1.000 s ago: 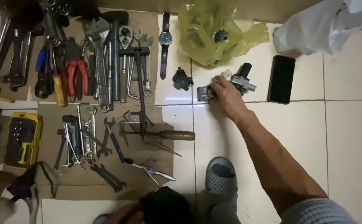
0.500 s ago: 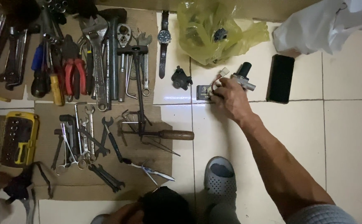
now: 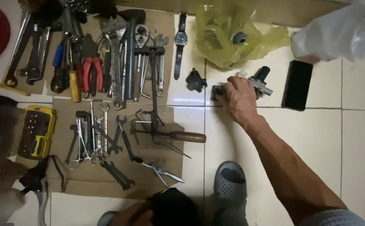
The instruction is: A person is seated on a stool, inspecting and performing maintenance on a bicycle brake lever assembly using a small tool and a brush, with various other tools laid out on the floor nearby.
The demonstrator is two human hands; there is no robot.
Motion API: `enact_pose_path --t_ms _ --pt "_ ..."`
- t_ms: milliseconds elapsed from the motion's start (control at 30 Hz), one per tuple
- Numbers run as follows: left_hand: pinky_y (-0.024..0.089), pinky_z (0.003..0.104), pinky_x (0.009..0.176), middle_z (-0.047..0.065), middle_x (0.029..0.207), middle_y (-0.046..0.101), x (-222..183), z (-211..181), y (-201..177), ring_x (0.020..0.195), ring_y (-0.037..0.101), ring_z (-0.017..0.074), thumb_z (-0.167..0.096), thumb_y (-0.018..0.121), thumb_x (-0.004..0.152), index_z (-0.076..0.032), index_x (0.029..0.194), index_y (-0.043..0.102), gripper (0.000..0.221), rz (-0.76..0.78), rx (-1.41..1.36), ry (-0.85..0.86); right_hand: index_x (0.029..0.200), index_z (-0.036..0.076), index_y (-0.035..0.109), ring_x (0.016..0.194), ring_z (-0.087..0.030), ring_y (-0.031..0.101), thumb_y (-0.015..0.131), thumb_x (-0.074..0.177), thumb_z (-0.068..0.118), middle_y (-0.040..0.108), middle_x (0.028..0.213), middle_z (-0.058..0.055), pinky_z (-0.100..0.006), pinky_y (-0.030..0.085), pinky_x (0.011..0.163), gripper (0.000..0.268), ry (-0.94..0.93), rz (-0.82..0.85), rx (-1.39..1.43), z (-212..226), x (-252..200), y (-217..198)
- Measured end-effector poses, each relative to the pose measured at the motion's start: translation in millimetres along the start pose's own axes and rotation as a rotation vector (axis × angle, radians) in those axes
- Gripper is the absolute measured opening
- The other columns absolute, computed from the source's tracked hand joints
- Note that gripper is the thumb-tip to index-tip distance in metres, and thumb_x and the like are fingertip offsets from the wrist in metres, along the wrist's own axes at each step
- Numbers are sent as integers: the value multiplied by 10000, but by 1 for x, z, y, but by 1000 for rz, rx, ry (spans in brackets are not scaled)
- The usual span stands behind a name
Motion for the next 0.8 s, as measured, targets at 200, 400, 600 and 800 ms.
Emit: enact_pose_path --t_ms 200,400,600,800 --pt "464 239 1096 -137 1180 792 -51 -33 -11 1122 716 38 -431 600 968 -424 1314 707 363 -103 -22 -105 1332 -7 536 1032 -372 575 812 832 486 591 1188 -218 -483 534 872 754 135 180 220 40 48 22" --pt "561 181 994 -139 1110 843 -6 1 3 1038 782 14 -446 664 895 -391 1275 743 392 -111 -57 69 1446 81 427 902 -360 636 834 854 385 638 1074 -239 -467 573 768 780 423 382 351 38 58 71" --pt "476 200 1093 -105 1263 770 -15 -1 0 1180 713 61 -437 626 930 -393 1354 686 430 -85 -86 -24 1243 45 549 904 -382 617 826 788 392 692 1069 -197 -480 498 769 636 331 191 282 16 50 58" --pt "372 262 1164 -190 1386 680 18 17 9 1307 613 35 -563 617 880 -485 1405 585 531 -55 136 12 1240 78 623 1060 -366 525 876 749 491 595 1267 -172 -490 422 834 690 134 -13 3 -1 -2 17"
Point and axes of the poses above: each hand's wrist, its own x-axis towards the middle knuckle, its own y-axis out of the palm, z = x × y, the point moved 9 cm from there along x, towards the middle knuckle
